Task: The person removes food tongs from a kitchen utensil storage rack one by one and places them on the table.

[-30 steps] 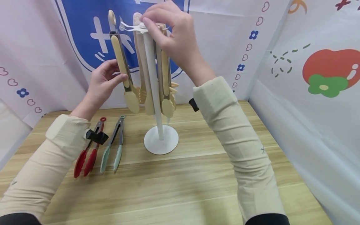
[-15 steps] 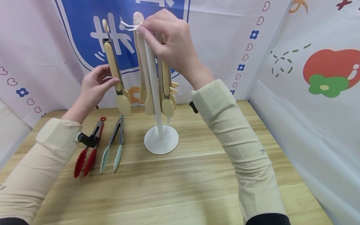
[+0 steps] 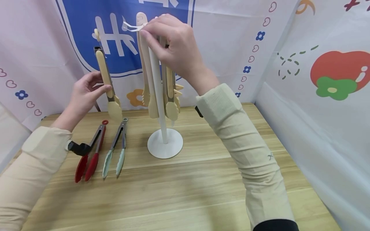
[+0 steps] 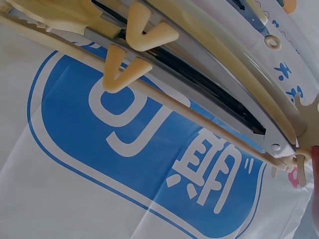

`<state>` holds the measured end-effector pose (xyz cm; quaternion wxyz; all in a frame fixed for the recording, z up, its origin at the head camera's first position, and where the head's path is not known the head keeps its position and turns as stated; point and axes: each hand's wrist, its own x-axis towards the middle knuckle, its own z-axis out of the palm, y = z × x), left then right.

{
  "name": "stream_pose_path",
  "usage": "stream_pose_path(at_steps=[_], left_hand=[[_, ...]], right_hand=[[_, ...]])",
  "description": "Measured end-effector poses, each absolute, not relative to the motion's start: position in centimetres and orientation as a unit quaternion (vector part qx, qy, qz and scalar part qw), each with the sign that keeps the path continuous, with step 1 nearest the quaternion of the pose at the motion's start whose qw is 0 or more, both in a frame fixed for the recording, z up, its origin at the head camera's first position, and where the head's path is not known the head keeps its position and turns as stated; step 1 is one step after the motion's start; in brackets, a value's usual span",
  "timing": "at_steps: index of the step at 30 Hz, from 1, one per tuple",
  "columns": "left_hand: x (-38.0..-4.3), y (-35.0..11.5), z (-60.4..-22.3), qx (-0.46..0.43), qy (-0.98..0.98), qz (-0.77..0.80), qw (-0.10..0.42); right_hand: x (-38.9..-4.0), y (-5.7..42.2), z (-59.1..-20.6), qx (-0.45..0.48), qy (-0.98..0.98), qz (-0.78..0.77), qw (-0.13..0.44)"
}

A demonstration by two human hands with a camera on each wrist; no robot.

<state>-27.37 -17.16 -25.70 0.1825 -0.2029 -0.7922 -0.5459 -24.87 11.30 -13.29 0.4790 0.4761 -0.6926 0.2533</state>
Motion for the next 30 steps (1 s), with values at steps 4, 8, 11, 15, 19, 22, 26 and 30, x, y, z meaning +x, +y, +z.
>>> stream_pose_path(at_steps=[4,8,11,15,19,22,26,30], left_hand=[[-27.3,-17.9,-26.2,-0.186,-0.798,-0.542,0.185],[-27.2,-18.6,-26.5,-0.17,-0.804,-0.539,0.186],[-27.1,-19.2,-26.6,-0.161,-0.808,-0.533,0.191],[-27.0,-19.9,-26.8,-0.146,-0.823,-0.514,0.192],[-26.8,-20.6,-27.1,-0.128,-0.841,-0.49,0.188],[-26.7,-21.1,-27.3,-0.118,-0.851,-0.476,0.189],[-26.6,-21.8,-27.6,-0.111,-0.857,-0.465,0.192],[-26.4,-22.4,-27.8,-0.104,-0.86,-0.458,0.197]], right_hand=[[-24.9,11.2,-13.5,0.471,-0.686,0.26,0.49],[-25.0,11.2,-13.7,0.468,-0.679,0.265,0.5],[-25.0,11.2,-13.8,0.469,-0.676,0.264,0.504],[-25.1,11.0,-13.9,0.475,-0.667,0.266,0.508],[-25.1,10.9,-13.9,0.476,-0.665,0.268,0.51],[-25.1,10.8,-14.0,0.473,-0.667,0.265,0.511],[-25.0,10.8,-14.1,0.469,-0.669,0.265,0.512],[-25.0,10.8,-14.0,0.462,-0.67,0.262,0.519]])
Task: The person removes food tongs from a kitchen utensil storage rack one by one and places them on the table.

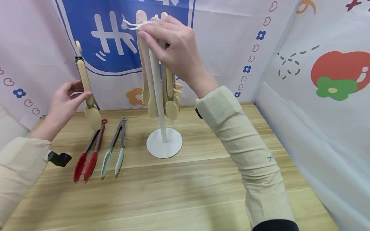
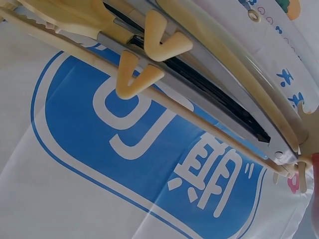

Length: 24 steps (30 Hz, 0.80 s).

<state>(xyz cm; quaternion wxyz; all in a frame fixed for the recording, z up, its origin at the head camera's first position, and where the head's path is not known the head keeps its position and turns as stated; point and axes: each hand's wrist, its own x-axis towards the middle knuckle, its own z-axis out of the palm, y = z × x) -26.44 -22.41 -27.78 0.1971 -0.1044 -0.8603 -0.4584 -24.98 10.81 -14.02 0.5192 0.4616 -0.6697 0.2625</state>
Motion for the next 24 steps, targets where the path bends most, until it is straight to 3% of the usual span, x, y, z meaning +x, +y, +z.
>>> stream_pose_path(at_steps=[24], left_hand=[[-25.6,-27.2,-28.5,-0.024,-0.903,-0.395,0.168]], right_hand=[[-25.0,10.6,-14.0,0.456,-0.668,0.278,0.518]])
